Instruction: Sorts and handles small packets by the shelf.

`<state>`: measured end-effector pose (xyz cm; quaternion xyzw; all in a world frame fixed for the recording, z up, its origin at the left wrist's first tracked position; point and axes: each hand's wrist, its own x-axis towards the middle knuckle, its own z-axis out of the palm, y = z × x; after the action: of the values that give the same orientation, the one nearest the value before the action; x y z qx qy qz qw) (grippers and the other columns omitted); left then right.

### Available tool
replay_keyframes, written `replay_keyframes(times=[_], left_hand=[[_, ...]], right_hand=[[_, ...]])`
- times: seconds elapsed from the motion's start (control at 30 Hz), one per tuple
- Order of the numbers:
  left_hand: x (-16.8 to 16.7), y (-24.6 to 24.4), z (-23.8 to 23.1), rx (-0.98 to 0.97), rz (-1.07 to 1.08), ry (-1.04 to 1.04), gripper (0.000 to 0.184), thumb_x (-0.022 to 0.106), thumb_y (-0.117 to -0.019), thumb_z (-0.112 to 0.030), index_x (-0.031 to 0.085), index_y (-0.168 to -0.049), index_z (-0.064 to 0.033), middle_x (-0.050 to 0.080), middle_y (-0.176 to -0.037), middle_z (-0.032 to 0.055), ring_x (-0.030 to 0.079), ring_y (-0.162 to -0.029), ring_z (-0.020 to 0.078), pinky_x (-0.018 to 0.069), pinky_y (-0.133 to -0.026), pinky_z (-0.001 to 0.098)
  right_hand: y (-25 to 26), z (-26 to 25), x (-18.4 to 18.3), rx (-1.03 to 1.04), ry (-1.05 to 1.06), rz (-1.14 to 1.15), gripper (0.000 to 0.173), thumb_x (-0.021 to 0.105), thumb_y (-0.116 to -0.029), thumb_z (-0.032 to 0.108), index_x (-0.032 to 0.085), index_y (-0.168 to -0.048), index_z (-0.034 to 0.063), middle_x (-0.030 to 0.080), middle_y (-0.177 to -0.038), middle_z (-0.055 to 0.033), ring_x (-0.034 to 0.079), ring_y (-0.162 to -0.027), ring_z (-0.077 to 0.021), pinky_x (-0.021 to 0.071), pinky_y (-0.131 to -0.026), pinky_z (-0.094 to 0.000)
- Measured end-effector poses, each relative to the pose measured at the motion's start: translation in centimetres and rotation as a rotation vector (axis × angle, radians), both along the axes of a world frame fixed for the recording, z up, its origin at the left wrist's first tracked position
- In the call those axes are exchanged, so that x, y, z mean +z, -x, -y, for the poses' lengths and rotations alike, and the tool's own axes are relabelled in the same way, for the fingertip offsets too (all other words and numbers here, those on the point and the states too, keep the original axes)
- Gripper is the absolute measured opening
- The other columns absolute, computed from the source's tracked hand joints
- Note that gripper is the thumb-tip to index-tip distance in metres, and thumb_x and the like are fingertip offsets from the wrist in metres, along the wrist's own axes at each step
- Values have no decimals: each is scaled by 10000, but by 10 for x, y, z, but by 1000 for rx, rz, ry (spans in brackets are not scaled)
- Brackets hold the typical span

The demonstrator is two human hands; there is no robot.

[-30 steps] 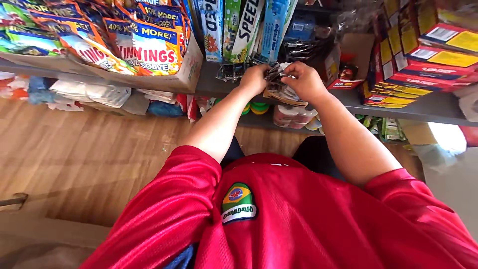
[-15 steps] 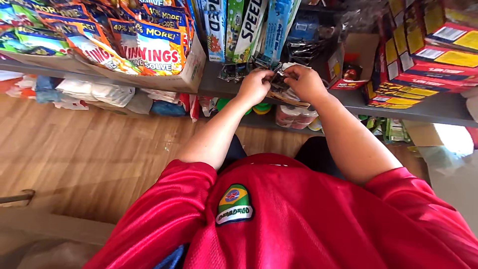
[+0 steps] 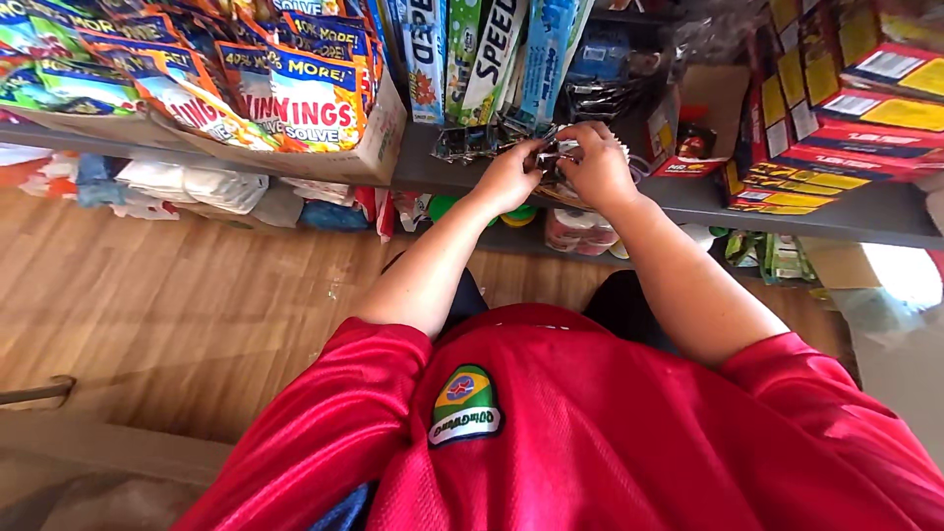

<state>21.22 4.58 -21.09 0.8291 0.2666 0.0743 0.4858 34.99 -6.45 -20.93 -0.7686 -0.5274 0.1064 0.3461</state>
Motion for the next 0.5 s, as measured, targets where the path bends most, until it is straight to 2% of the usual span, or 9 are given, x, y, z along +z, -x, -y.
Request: replay_keyframes(times=[0.07,0.13,0.2,0.27,0.37,0.5], left_hand=[[0,0,0,-29,-32,0,509,532,-1010,-45,453,-1513,-41,639,-1292,197,673,-1045,259,542,-924,432],[-1,1,0,-2,-24,40,436,542,-989,-38,547,-1425,-22,656,-1245,179,663,-1005,224,532,-898,403],[-1,3,0,44,14,113,366,553,-1007,-86,589,-1365,-20,653,-1192,146,621,-896,162,515,-791,336],[-1,6,0,77,50,184,299,542,-1058,-201,607,-1298,-34,635,-1095,101,561,-750,102,484,-665,273],[-4,5,-3,163,71,233,288,494,-1089,-267,625,-1232,-53,598,-941,60,508,-626,82,455,-575,244],[-9,3,-9,355,155,253,260,500,-1086,-222,637,-1200,-33,609,-924,62,518,-596,77,463,-552,230]], right_hand=[[1,1,0,29,6,8,321,637,-943,-7,655,-1264,-10,596,-1336,-254,654,-1148,-346,534,-995,-446],[0,1,-3,45,14,35,283,615,-951,-6,676,-1228,-9,657,-1251,-227,657,-1143,-347,517,-1007,-475],[-1,1,-5,50,-1,85,248,625,-940,-2,701,-1176,-8,687,-1184,-216,641,-1158,-379,492,-1027,-513],[-3,1,-7,41,-23,116,202,640,-933,3,717,-1119,-13,701,-1129,-215,636,-1144,-398,481,-1022,-525],[-6,3,-1,-16,44,20,237,611,-971,27,687,-1193,-2,689,-1169,-195,660,-1117,-335,508,-1003,-491],[-18,6,7,-184,-6,-224,320,593,-1004,92,594,-1307,-11,667,-1152,-178,679,-1022,-255,559,-924,-431]])
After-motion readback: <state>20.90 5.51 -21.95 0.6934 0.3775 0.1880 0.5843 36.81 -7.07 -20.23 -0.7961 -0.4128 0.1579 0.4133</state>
